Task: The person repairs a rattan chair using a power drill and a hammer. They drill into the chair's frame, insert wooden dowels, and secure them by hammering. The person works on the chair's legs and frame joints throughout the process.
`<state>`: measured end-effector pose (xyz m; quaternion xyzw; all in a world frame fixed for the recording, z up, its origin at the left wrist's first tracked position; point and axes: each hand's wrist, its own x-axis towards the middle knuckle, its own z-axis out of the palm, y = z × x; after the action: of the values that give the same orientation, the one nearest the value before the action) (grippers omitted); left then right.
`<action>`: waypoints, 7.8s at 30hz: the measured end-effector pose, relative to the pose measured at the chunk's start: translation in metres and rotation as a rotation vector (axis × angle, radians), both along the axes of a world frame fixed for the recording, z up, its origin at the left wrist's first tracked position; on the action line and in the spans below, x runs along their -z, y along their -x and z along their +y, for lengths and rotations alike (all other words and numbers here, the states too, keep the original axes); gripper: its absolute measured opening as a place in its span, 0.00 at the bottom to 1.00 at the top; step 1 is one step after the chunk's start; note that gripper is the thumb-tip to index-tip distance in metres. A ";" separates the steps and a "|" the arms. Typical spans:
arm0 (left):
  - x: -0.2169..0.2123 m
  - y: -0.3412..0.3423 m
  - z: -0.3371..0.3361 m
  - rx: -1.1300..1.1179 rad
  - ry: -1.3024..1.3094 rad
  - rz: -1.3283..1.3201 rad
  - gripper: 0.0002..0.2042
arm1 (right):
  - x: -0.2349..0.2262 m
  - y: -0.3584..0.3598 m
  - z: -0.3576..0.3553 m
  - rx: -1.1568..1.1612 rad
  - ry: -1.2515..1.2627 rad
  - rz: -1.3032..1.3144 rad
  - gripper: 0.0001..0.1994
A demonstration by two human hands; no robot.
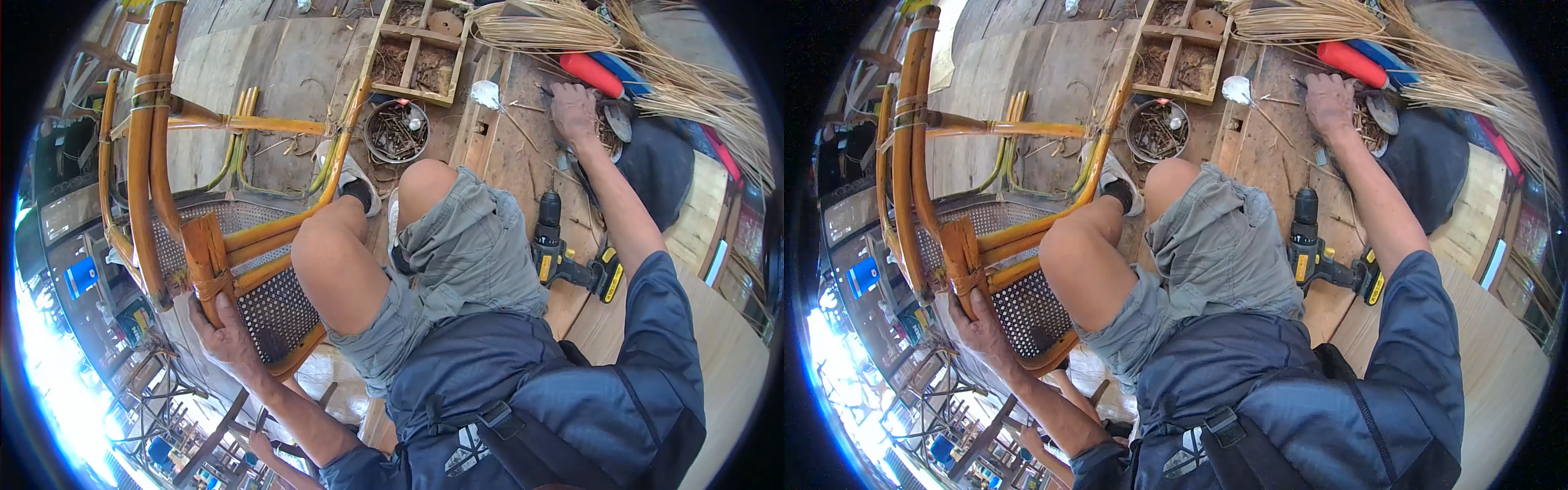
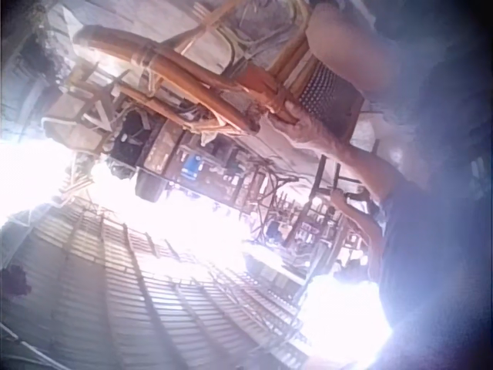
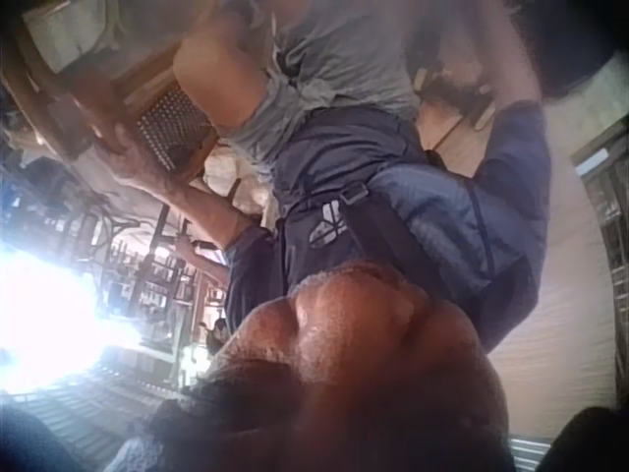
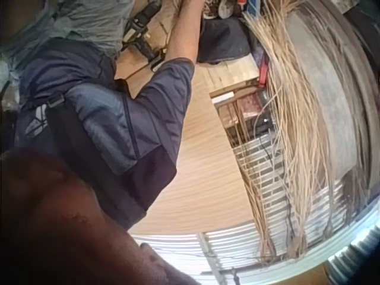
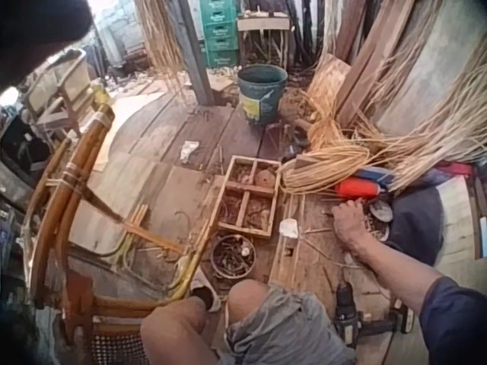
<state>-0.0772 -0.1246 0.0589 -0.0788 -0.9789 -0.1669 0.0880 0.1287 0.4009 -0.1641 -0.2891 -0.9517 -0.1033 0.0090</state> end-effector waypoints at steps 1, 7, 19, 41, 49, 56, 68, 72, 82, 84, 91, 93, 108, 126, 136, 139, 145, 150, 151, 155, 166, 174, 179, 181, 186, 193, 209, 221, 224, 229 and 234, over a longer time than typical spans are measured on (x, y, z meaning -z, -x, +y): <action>-0.002 -0.001 -0.001 -0.023 0.033 -0.026 0.27 | 0.001 -0.002 -0.001 -0.005 0.012 0.007 0.06; -0.002 -0.002 0.006 0.007 -0.092 -0.083 0.22 | -0.024 0.003 -0.021 0.011 0.204 0.399 0.09; 0.001 -0.004 -0.005 -0.104 -0.036 -0.088 0.20 | 0.094 0.197 -0.179 0.000 1.156 -0.156 0.13; 0.001 -0.012 -0.012 -0.216 0.138 -0.074 0.28 | 0.104 0.199 -0.192 0.591 1.679 -0.301 0.13; 0.000 -0.061 0.099 0.379 -0.423 -0.207 0.18 | -0.072 0.093 -0.152 -0.443 1.126 0.298 0.08; 0.037 -0.105 0.179 0.339 -0.791 -0.968 0.12 | -0.178 0.015 -0.209 -0.492 1.090 0.160 0.07; 0.026 -0.111 0.086 0.334 -0.959 -0.548 0.11 | -0.054 -0.089 -0.088 0.118 0.935 0.297 0.15; -0.011 -0.069 0.020 0.032 -0.933 -0.049 0.08 | -0.055 -0.125 -0.047 0.266 0.250 0.203 0.17; -0.008 0.013 -0.037 -0.022 -1.245 -0.004 0.09 | 0.001 -0.167 0.017 0.191 0.715 0.154 0.15; -0.005 0.012 -0.038 -0.022 -1.244 0.016 0.08 | 0.002 -0.174 0.031 0.203 0.878 0.176 0.14; -0.006 0.008 -0.034 0.014 -1.184 0.011 0.07 | -0.080 -0.148 -0.002 0.457 1.182 0.393 0.09; -0.006 0.009 -0.036 0.009 -1.162 0.017 0.07 | -0.115 -0.124 -0.042 0.621 1.246 0.411 0.08; -0.010 0.012 -0.023 0.070 -1.199 -0.064 0.09 | -0.107 -0.008 -0.237 0.152 1.736 0.168 0.08; -0.022 -0.018 -0.022 -0.109 -0.726 -0.136 0.12 | -0.112 0.006 -0.244 0.234 1.649 0.179 0.11; 0.024 -0.090 -0.034 0.147 -0.831 0.134 0.12 | -0.113 0.022 -0.245 0.338 1.509 0.081 0.10; 0.021 -0.093 -0.040 0.244 -0.927 0.082 0.14 | -0.113 0.025 -0.243 0.351 1.481 0.075 0.10; 0.022 -0.093 -0.046 0.351 -0.992 0.044 0.16 | -0.119 0.038 -0.258 0.382 1.409 0.142 0.12; 0.027 -0.092 -0.032 0.198 -1.068 0.149 0.07 | -0.115 0.034 -0.237 0.380 1.415 0.071 0.12; 0.027 -0.089 -0.033 0.213 -1.066 0.157 0.07 | -0.115 0.033 -0.236 0.381 1.418 0.065 0.12; 0.022 -0.083 -0.039 0.258 -1.017 0.106 0.08 | -0.116 0.031 -0.234 0.387 1.421 0.051 0.12; 0.023 -0.077 -0.037 0.220 -0.959 0.126 0.10 | -0.096 0.024 -0.221 0.349 1.473 0.017 0.13; 0.024 -0.077 -0.036 0.342 -0.773 0.108 0.10 | -0.075 0.008 -0.213 0.390 1.510 0.065 0.13; 0.019 -0.075 -0.038 0.362 -0.722 0.061 0.11 | -0.110 0.041 -0.245 0.461 1.468 0.132 0.13; 0.020 -0.076 -0.037 0.368 -0.712 0.067 0.11 | -0.116 0.045 -0.251 0.422 1.411 0.146 0.13; 0.021 -0.075 -0.037 0.359 -0.701 0.087 0.11 | -0.113 0.045 -0.248 0.378 1.391 0.150 0.12; 0.025 -0.073 -0.034 0.353 -0.768 0.113 0.12 | -0.116 0.047 -0.250 0.359 1.445 0.153 0.07; 0.016 -0.059 -0.033 0.293 -0.791 0.099 0.10 | -0.107 0.041 -0.238 0.317 1.482 0.064 0.13; 0.018 -0.058 -0.024 0.204 -0.798 0.163 0.06 | -0.106 0.047 -0.235 0.337 1.538 0.062 0.13; 0.019 -0.062 -0.022 0.168 -0.773 0.187 0.07 | -0.107 0.048 -0.235 0.345 1.550 0.070 0.12; 0.020 -0.064 -0.024 0.190 -0.746 0.160 0.07 | -0.105 0.042 -0.235 0.371 1.581 0.090 0.12; 0.023 -0.067 -0.021 0.151 -0.774 0.227 0.07 | -0.105 0.045 -0.236 0.420 1.648 0.131 0.12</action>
<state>-0.0102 -0.1456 0.0361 -0.1293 -0.8194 -0.5191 0.2061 0.0839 0.1653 -0.0586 -0.3790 -0.6471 0.6398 -0.1683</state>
